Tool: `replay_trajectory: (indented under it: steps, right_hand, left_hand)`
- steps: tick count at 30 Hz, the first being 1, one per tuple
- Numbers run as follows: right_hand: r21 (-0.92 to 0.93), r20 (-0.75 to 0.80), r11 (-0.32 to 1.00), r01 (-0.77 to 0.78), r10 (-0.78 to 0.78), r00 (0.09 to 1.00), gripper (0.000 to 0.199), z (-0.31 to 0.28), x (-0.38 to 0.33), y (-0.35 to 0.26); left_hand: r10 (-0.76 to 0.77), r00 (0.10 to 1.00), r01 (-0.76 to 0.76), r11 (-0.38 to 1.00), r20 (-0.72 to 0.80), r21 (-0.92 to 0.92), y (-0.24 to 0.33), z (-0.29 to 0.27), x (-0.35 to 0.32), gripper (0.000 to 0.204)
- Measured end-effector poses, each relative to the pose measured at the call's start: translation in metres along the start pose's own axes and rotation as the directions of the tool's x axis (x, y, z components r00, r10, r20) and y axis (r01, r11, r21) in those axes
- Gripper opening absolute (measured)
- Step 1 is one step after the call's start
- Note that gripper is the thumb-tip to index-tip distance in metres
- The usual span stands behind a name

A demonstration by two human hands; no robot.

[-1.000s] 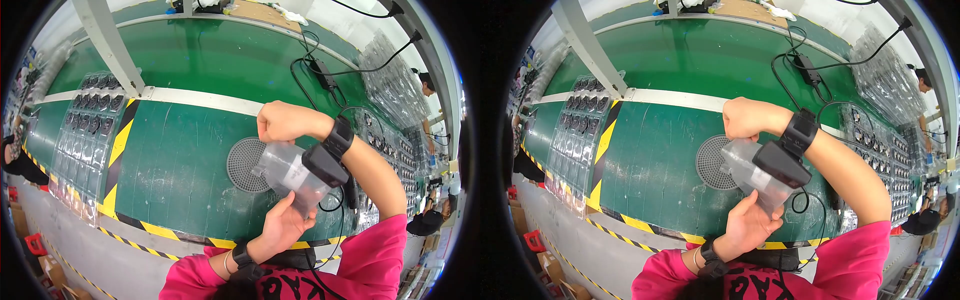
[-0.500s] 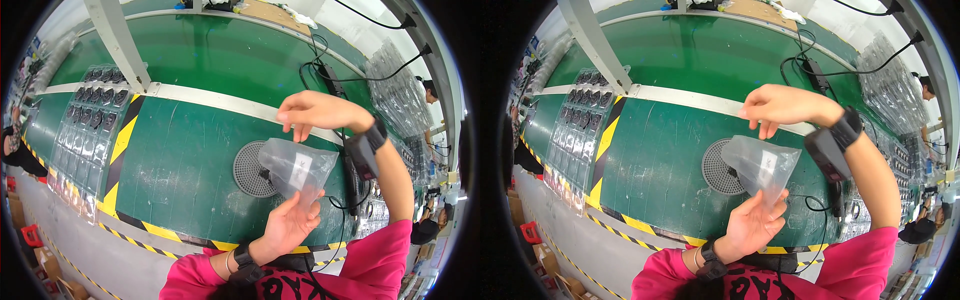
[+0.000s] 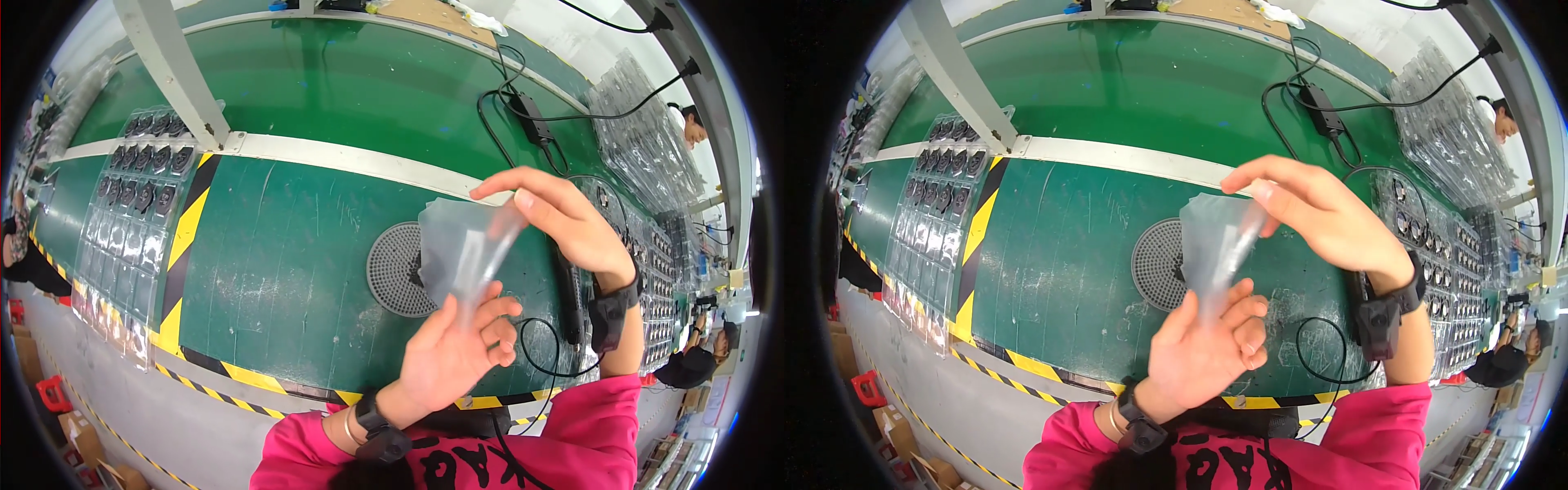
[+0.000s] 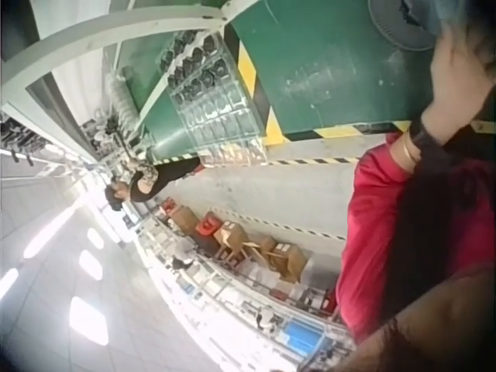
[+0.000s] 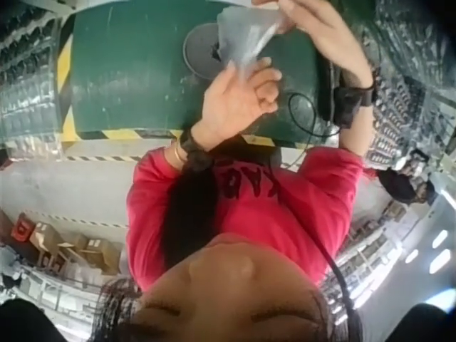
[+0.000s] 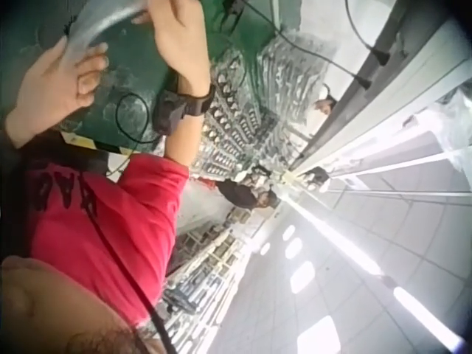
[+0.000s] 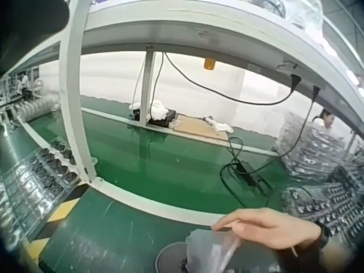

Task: The person uses a heat gun on smart watch cases, moves them into a tray, and pours screws from a bag into a dish. They then place smart watch internals into the cases and arrange the assembled watches back into the tray.

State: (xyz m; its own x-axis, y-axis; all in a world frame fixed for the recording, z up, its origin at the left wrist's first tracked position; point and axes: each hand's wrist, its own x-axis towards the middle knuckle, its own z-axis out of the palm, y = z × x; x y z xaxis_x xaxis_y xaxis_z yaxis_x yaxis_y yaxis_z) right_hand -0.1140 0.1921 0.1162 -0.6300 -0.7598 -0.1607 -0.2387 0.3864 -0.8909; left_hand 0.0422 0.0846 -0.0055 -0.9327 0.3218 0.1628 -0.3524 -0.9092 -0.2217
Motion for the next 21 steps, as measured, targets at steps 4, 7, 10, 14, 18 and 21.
replay_trajectory:
  steps: [4,7,10,14,18,21]
  right_hand:
    - [0.144,0.014,0.988,0.058,-0.06,0.998,0.023,0.002,0.004,0.02]
    - [0.161,-0.01,0.979,0.122,-0.122,0.993,0.02,0.012,0.011,0.043]
    - [0.133,-0.1,0.973,0.19,-0.177,0.979,0.016,0.016,0.015,0.05]
    - [0.198,-0.213,0.963,0.181,-0.138,0.967,0.012,0.025,0.019,0.054]
    - [0.276,-0.331,0.921,0.274,-0.176,0.927,0.011,0.034,0.017,0.059]
    - [0.27,-0.396,0.918,0.291,-0.169,0.903,0.013,0.037,0.009,0.059]
  left_hand:
    - [-0.016,0.975,0.1,0.921,-0.221,0.377,0.018,0.018,-0.011,0.064]
    - [-0.069,0.972,0.193,0.783,-0.226,0.592,0.039,0.015,-0.026,0.064]
    - [0.074,0.961,0.203,0.469,-0.268,0.859,0.049,0.028,-0.045,0.053]
    - [0.605,0.764,0.227,-0.58,0.226,0.783,0.042,0.03,-0.037,0.025]
    - [0.432,0.737,0.197,-0.873,0.52,0.445,0.05,0.028,-0.01,0.027]
    - [0.437,0.785,0.207,-0.854,0.44,0.478,0.056,0.019,-0.009,0.024]
